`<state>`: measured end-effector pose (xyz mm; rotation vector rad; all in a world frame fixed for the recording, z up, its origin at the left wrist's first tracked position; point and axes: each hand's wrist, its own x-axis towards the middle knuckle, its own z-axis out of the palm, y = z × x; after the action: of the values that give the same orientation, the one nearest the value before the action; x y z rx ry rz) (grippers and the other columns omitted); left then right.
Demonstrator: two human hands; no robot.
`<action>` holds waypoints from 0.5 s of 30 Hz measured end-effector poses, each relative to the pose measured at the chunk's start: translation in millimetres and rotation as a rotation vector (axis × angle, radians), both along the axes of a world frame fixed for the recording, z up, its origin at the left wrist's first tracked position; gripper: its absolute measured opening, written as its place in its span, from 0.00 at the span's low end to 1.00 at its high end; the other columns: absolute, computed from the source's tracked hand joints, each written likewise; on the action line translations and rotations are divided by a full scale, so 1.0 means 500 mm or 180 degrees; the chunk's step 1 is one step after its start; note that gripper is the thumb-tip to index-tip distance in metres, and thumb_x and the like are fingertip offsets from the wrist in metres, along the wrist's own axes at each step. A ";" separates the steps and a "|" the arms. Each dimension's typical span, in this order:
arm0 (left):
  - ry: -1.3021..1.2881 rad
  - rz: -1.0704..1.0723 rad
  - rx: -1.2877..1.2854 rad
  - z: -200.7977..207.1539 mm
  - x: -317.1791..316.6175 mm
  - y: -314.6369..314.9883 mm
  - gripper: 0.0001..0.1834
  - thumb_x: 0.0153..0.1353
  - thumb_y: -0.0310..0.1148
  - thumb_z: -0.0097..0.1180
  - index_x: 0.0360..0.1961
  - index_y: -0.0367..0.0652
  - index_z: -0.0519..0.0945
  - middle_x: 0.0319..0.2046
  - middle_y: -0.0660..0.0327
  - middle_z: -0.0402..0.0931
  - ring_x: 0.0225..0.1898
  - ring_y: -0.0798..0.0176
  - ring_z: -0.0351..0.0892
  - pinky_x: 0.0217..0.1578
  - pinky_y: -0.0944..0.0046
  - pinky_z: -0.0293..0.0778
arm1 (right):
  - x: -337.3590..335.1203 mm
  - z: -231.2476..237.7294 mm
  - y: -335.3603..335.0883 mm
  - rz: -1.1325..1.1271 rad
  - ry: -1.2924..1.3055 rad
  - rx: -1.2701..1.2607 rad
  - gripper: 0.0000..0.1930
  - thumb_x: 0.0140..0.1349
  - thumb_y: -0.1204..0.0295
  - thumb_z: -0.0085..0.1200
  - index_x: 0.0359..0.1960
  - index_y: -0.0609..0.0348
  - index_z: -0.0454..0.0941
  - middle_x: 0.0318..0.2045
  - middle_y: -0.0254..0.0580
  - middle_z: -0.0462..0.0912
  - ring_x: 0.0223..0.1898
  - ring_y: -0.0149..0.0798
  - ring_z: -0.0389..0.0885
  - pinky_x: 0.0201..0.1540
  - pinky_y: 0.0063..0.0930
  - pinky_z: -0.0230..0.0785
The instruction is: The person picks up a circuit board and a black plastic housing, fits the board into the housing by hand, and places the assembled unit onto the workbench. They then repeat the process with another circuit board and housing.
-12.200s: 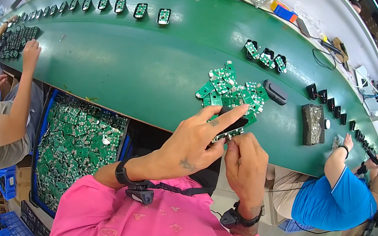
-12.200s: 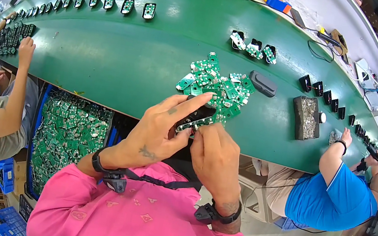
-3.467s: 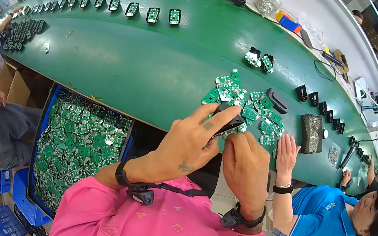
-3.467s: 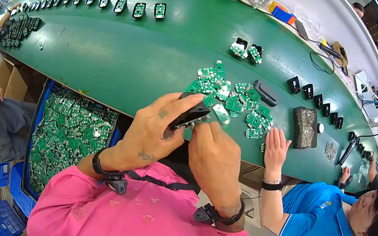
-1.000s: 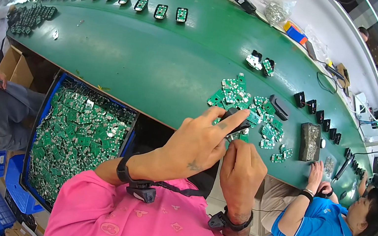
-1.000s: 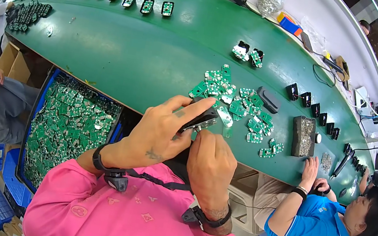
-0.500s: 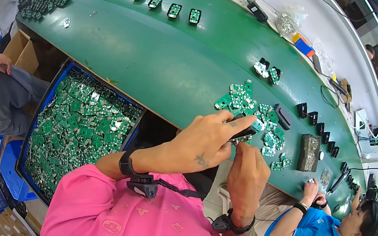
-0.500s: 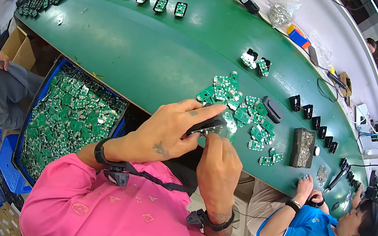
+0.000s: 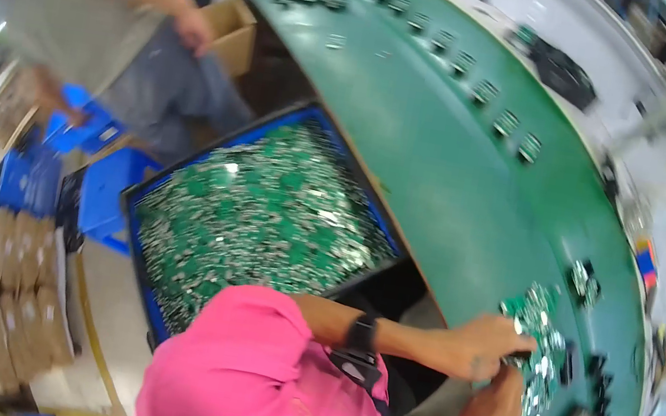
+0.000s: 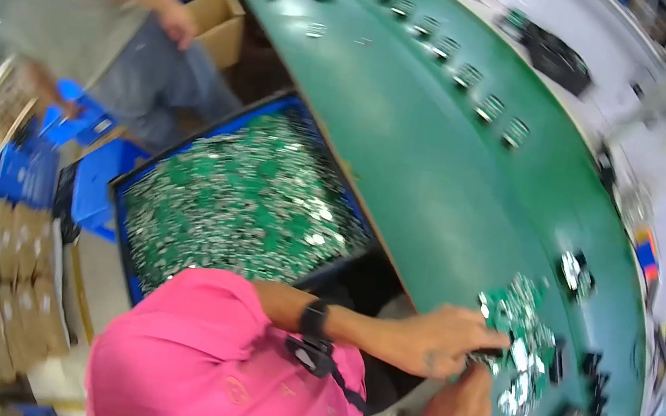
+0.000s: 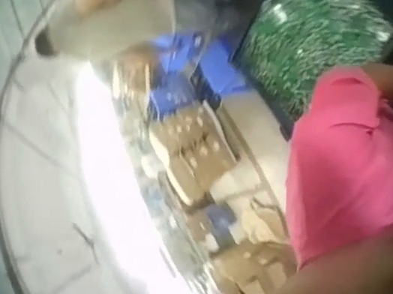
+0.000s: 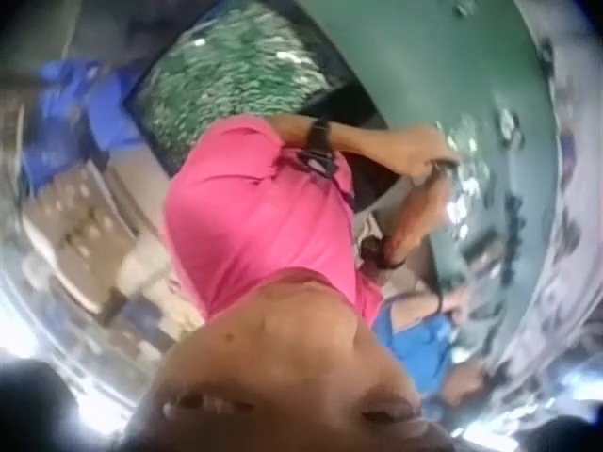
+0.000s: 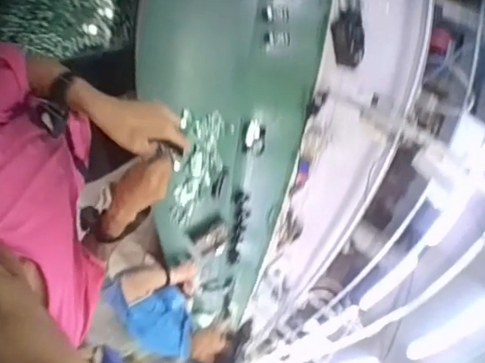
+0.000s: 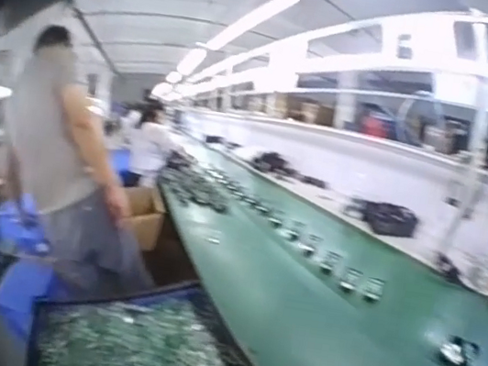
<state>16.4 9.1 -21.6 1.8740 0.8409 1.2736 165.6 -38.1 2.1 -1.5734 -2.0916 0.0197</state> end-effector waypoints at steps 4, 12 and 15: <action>0.0220 0.0244 -0.0734 -0.039 -0.025 0.018 0.31 0.47 0.25 0.53 0.58 0.39 0.75 0.35 0.44 0.78 0.42 0.40 0.77 0.38 0.47 0.71 | -0.006 -0.038 0.046 0.0385 0.0178 -0.0016 0.07 0.70 0.74 0.49 0.37 0.65 0.77 0.30 0.53 0.80 0.31 0.53 0.79 0.34 0.43 0.68; -0.1501 -0.0448 -0.1854 -0.064 -0.063 0.001 0.25 0.61 0.32 0.56 0.60 0.38 0.72 0.40 0.52 0.79 0.37 0.58 0.81 0.38 0.58 0.82 | 0.036 -0.098 0.085 0.0302 0.2165 -0.1437 0.12 0.74 0.69 0.49 0.32 0.62 0.73 0.20 0.31 0.71 0.20 0.22 0.63 0.21 0.19 0.54; -0.2024 -0.0861 -0.2535 -0.080 -0.048 0.005 0.20 0.72 0.36 0.49 0.62 0.40 0.69 0.35 0.56 0.76 0.32 0.67 0.79 0.28 0.66 0.84 | 0.028 -0.111 0.076 0.0102 0.2615 -0.1278 0.14 0.75 0.67 0.49 0.29 0.58 0.72 0.19 0.26 0.69 0.19 0.19 0.61 0.19 0.17 0.49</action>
<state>-7.5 11.5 -61.4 0.8418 0.5855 1.0435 179.7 -0.3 -53.2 -1.3905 -1.4929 0.9759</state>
